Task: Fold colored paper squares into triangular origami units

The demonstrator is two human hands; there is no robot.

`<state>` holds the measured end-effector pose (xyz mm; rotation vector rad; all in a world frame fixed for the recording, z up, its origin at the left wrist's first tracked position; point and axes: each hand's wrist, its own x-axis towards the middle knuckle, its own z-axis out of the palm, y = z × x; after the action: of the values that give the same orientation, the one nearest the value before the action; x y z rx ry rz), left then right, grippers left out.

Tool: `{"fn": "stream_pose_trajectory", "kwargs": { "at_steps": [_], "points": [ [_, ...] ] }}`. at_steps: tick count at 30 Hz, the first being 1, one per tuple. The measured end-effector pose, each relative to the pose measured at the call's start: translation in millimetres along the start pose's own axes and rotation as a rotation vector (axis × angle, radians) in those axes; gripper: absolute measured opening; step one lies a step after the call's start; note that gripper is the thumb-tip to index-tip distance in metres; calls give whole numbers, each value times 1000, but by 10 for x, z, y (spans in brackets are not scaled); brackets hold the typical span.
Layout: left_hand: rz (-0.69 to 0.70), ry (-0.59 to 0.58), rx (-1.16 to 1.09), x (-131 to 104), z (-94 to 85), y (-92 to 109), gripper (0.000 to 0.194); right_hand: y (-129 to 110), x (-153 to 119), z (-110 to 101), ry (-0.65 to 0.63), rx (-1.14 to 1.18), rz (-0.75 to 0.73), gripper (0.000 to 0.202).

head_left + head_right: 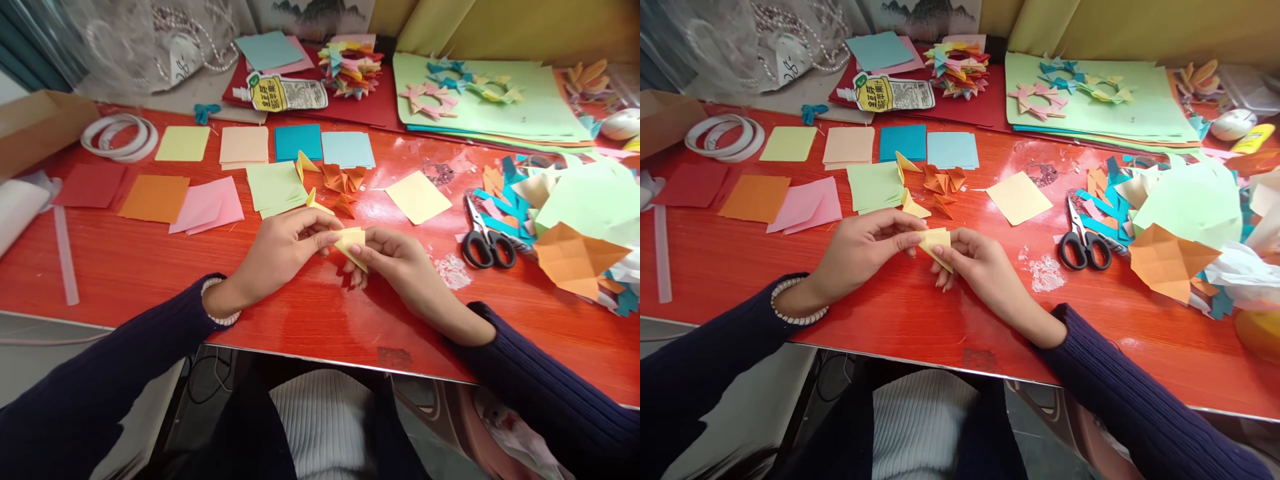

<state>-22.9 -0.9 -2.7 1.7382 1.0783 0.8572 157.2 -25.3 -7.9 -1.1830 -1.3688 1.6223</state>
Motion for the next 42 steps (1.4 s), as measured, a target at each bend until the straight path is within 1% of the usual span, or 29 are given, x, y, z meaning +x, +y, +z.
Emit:
{"fn": "stream_pose_trajectory", "kwargs": {
  "at_steps": [2, 4, 8, 12, 16, 18, 22, 24, 29, 32, 34, 39, 42],
  "points": [
    [-26, 4, -40, 3, 2, 5, 15, 12, 5, -11, 2, 21, -13, 16],
    [-45, -20, -42, 5, 3, 6, 15, 27, 11, -25, 10, 19, -39, 16],
    [-83, -66, -77, 2, 3, 2, 19, 48, 14, -47, 100, -30, -93, 16],
    [-113, -85, -131, -5, 2, 11, 22, 66, 0, -46, 174, -62, -198, 16],
    [-160, -114, -190, -4, 0, 32, 26, 72, -18, -44, 247, -182, -280, 11],
    [-203, -136, -244, 0, 2, 39, 28, 68, -22, -48, 261, -221, -311, 10],
    [-300, -150, -354, 6, 7, 30, 25, 49, -20, -69, 230, -173, -310, 8],
    [-318, -154, -397, 7, 6, 15, 22, 41, -15, -87, 197, -160, -294, 8],
    [-316, -146, -462, 16, -8, -20, 19, 43, -2, -138, 126, -160, -278, 14],
    [-312, -137, -466, 21, -17, -27, 20, 50, -3, -155, 83, -52, -190, 16],
    [-307, -138, -465, 22, -19, -28, 20, 47, -8, -160, 64, -24, -141, 16],
    [-295, -178, -439, 29, -9, -32, 20, 31, -17, -162, 80, -56, -148, 17],
    [-292, -178, -416, 32, -2, -27, 19, 29, -16, -150, 73, -33, -138, 16]
  ]
}}
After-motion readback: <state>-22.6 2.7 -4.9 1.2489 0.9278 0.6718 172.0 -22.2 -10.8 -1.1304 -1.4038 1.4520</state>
